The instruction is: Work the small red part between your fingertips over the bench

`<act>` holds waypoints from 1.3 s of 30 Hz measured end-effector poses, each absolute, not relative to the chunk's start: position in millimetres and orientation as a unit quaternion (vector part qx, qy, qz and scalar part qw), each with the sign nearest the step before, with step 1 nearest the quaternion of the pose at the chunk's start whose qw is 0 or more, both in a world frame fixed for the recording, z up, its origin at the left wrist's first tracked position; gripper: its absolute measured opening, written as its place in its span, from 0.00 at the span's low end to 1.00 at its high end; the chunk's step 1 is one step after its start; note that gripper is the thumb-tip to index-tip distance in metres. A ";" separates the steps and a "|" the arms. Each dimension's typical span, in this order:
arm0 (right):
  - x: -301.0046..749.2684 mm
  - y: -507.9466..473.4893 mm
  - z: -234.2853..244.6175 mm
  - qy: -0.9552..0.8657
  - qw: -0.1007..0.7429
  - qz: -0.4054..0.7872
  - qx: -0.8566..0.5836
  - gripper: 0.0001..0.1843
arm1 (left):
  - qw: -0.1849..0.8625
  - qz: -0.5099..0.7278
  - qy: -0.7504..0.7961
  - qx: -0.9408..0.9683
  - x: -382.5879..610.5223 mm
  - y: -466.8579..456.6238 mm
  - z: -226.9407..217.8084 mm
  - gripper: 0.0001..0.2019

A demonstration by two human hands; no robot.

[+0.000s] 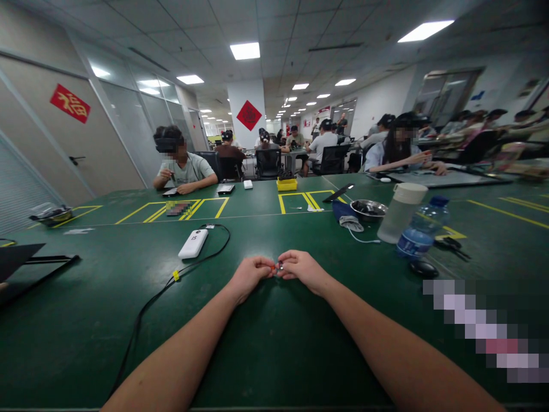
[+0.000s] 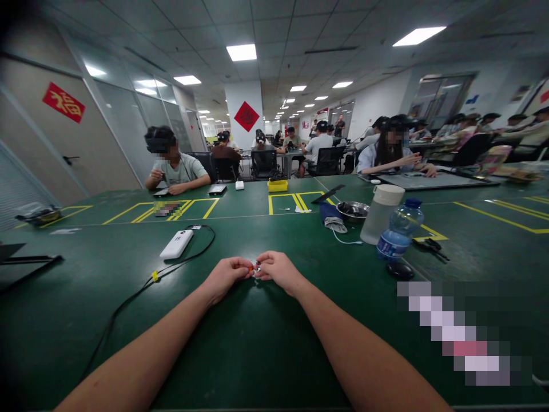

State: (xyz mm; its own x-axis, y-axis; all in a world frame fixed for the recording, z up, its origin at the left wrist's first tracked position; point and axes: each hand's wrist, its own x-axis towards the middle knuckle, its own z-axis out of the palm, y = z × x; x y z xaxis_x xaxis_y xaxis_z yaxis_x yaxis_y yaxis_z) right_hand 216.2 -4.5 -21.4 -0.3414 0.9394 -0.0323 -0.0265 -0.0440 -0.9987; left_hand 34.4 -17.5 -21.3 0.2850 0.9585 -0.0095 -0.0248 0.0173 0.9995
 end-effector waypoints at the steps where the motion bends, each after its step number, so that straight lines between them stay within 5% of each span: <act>1: 216.2 -4.6 -21.4 -0.562 0.404 0.597 -0.407 0.12 | 0.577 0.426 0.422 0.555 34.4 -17.7 -21.0 0.08; 22: 211.9 -9.2 -17.0 -0.493 0.408 0.671 -0.374 0.09 | 0.649 0.472 0.386 0.455 25.7 -12.8 -19.9 0.03; 39: 212.0 -10.0 -18.6 -0.485 0.393 0.695 -0.357 0.09 | 0.660 0.465 0.381 0.449 16.9 -9.0 -20.0 0.11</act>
State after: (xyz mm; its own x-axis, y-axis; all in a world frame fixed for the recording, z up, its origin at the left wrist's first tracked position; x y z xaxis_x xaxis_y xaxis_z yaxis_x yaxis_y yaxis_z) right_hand 212.0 -10.0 -18.6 -0.4372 0.8920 -0.1151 -0.2007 -0.2215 -0.9543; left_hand 16.9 -9.0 -20.0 0.2762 0.9573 -0.0854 -0.2722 0.1631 0.9483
